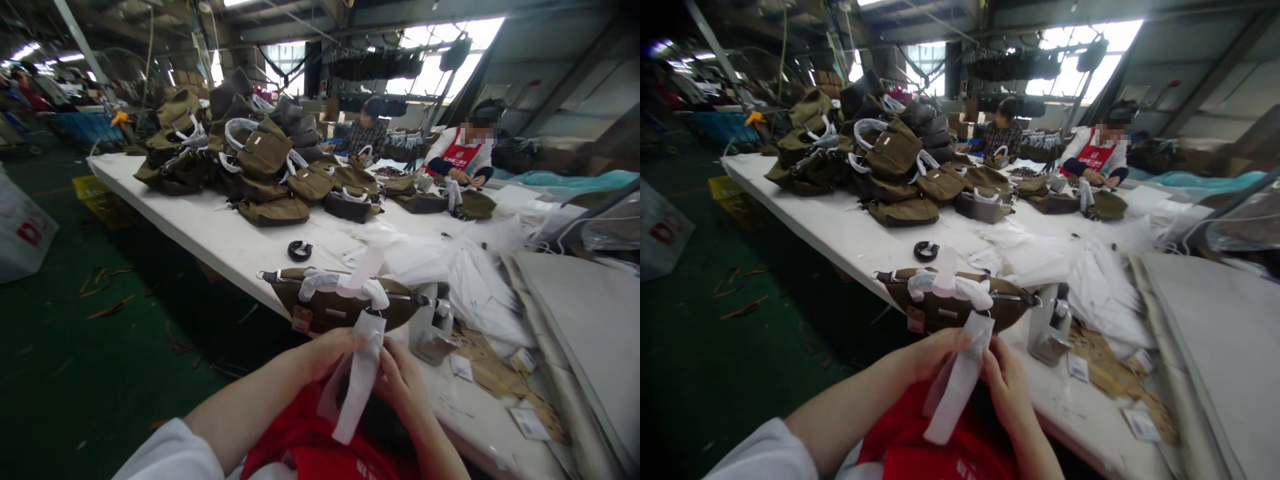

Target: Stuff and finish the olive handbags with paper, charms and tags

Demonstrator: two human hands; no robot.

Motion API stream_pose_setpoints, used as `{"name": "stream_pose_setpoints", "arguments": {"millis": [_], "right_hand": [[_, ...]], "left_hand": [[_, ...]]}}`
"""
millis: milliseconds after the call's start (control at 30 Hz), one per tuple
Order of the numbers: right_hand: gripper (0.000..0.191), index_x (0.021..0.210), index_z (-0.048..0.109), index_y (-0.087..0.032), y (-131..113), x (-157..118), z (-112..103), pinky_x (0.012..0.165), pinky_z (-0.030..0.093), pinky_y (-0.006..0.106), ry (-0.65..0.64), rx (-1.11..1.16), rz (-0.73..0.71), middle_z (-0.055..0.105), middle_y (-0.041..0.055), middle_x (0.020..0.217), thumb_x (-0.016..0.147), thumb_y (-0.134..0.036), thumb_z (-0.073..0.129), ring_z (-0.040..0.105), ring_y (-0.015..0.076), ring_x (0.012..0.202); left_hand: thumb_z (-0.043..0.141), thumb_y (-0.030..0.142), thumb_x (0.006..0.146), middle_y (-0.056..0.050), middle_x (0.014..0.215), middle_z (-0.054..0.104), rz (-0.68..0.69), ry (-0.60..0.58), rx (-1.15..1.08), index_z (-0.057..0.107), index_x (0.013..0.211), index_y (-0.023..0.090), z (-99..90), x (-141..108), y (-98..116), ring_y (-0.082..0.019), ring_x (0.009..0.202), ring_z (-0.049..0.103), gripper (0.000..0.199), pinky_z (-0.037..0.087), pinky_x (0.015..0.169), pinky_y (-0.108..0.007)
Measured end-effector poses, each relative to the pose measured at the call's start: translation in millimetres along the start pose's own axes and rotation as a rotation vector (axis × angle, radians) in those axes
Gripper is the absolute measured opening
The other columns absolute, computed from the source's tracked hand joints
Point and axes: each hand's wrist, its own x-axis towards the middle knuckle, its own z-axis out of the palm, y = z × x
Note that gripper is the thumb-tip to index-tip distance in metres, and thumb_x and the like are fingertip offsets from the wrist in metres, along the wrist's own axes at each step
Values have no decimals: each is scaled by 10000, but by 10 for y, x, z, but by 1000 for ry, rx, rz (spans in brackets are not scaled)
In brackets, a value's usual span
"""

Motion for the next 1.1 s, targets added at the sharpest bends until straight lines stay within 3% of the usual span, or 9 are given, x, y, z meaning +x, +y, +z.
{"name": "stream_pose_setpoints", "arguments": {"millis": [100, 267, 400, 533, 633, 733, 833, 933, 1100], "right_hand": [[478, 866, 648, -176, -43, 28, 23, 610, 460, 277, 67, 24, 48, 627, 36, 680, 902, -603, 437, 573, 187, 630], [549, 682, 592, -183, -65, 54, 92, 482, 387, 250, 197, 117, 168, 561, 16, 547, 919, -630, 378, 489, 146, 489], [519, 644, 599, -174, -112, 72, 92, 516, 385, 249, 99, 28, 56, 556, 21, 558, 879, -618, 472, 499, 153, 542], [488, 787, 681, -161, -157, 108, 79, 498, 401, 244, -23, 130, 157, 604, 33, 628, 842, -623, 532, 506, 158, 556], [478, 767, 695, -171, -219, 150, 43, 495, 410, 246, 9, 116, 180, 624, 39, 637, 825, -623, 552, 507, 157, 544], [456, 782, 706, -175, -263, 196, 20, 539, 439, 249, 33, 91, 147, 657, 48, 672, 830, -602, 552, 548, 168, 582], [433, 843, 714, -163, -234, 229, 69, 557, 455, 253, -103, 131, 121, 682, 55, 732, 820, -573, 575, 582, 183, 627], [429, 805, 708, -146, -184, 268, 192, 553, 457, 264, -196, 142, 126, 690, 72, 729, 808, -556, 584, 599, 203, 648], [376, 678, 689, -144, -238, 381, 378, 518, 435, 272, -79, 93, 152, 654, 74, 630, 763, -500, 603, 576, 190, 564]], "left_hand": [[869, 443, 611, -93, 967, 701, 16, 63, 191, 664, 1115, 113, -27, -138, -5, -204, 863, 633, 636, 466, 792, -299], [835, 491, 636, -100, 983, 694, 59, 120, 347, 655, 1117, 95, -76, -178, -43, -227, 894, 624, 649, 444, 776, -297], [824, 488, 652, -99, 997, 686, 57, 111, 318, 635, 1136, 97, -82, -128, -52, -220, 901, 625, 650, 457, 791, -304], [792, 493, 689, -115, 1019, 686, 62, 114, 372, 608, 1178, 92, -95, -131, -45, -231, 902, 636, 658, 478, 791, -314], [765, 458, 728, -117, 1131, 669, 121, 110, 588, 582, 1240, 128, -140, -185, -76, -270, 1022, 620, 637, 485, 848, -336], [703, 402, 791, -107, 1158, 668, 181, 211, 803, 611, 1218, 139, -178, -266, -116, -282, 1064, 610, 510, 473, 905, -359], [600, 305, 856, -93, 1106, 696, 240, 313, 851, 635, 1185, 145, -168, -351, -110, -256, 1018, 635, 367, 475, 905, -346], [544, 273, 890, -93, 1118, 696, 328, 343, 927, 612, 1220, 167, -121, -428, -62, -252, 1039, 636, 353, 466, 928, -339], [350, 329, 985, -181, 1248, 636, 417, 520, 1171, 456, 1410, 130, -83, -490, -7, -290, 1107, 617, 480, 436, 994, -414]]}}
